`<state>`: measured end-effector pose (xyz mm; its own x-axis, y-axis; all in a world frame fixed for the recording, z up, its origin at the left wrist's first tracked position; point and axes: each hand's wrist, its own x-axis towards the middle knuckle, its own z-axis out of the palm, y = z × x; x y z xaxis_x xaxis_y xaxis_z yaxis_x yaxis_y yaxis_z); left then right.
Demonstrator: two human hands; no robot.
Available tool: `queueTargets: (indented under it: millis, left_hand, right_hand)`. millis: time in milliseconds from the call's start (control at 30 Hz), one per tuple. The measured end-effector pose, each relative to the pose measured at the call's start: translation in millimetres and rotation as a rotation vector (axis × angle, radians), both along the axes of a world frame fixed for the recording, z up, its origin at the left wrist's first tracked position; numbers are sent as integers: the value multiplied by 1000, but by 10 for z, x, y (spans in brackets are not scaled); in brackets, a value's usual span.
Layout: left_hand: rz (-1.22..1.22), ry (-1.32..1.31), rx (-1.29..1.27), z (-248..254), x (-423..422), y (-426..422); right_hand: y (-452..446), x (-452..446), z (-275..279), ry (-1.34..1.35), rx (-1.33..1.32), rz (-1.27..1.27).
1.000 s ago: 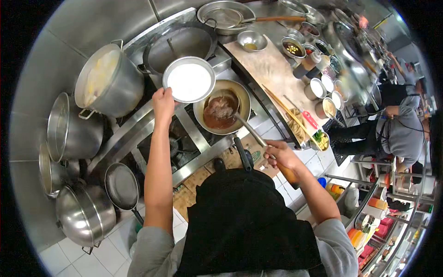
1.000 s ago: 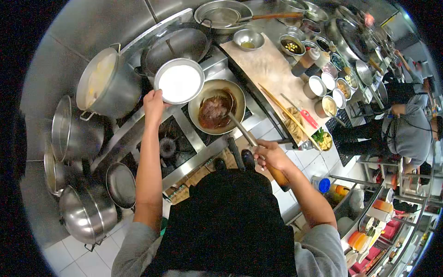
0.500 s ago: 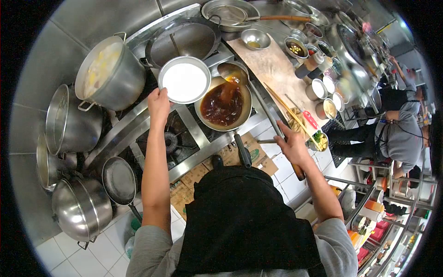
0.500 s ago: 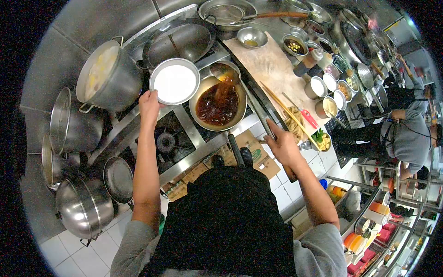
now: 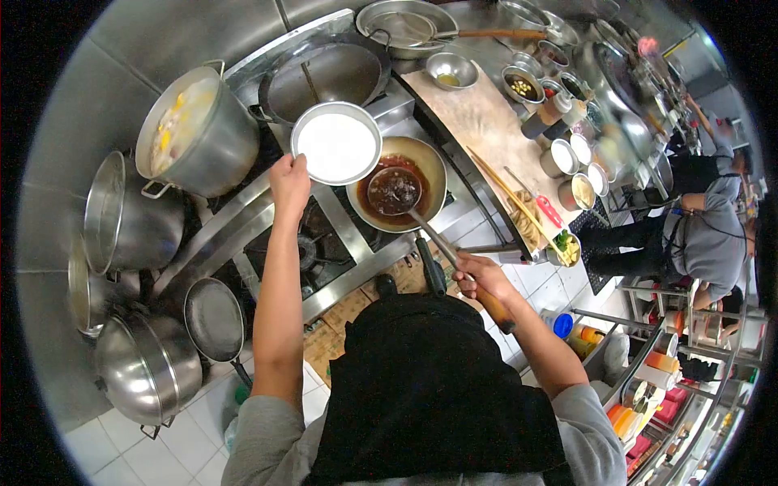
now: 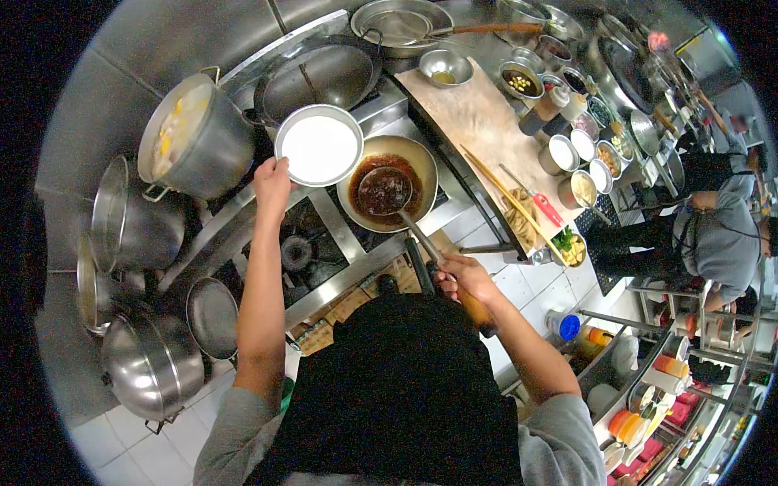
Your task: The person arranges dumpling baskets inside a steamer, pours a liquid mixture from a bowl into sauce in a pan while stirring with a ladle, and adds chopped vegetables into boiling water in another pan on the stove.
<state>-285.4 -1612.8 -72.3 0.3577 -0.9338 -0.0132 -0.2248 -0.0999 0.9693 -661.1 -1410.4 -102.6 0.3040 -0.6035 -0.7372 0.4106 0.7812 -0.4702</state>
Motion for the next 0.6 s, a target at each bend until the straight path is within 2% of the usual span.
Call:
queueTargets:
  millis: [100,300,400,500,600]
  left_hand:
    - [-35,-96,-81,-194,93,-100]
    - [-52,-185,-126,-225,60,-146]
    - [-37,-336,-139,179,-127,-3]
    - [-56,-338,-137,253,-184,-8]
    - [-76,-354,-117,344,-235,-7]
  right_hand:
    - [-39,17,379,255,-132,143]
    - [-74,-132,697,589,-418,298]
    - [-128,-157,840,756,-450,326]
    - [-156,-192,843,815,-496,322]
    - [-182,-222,670,1025,-635,401]
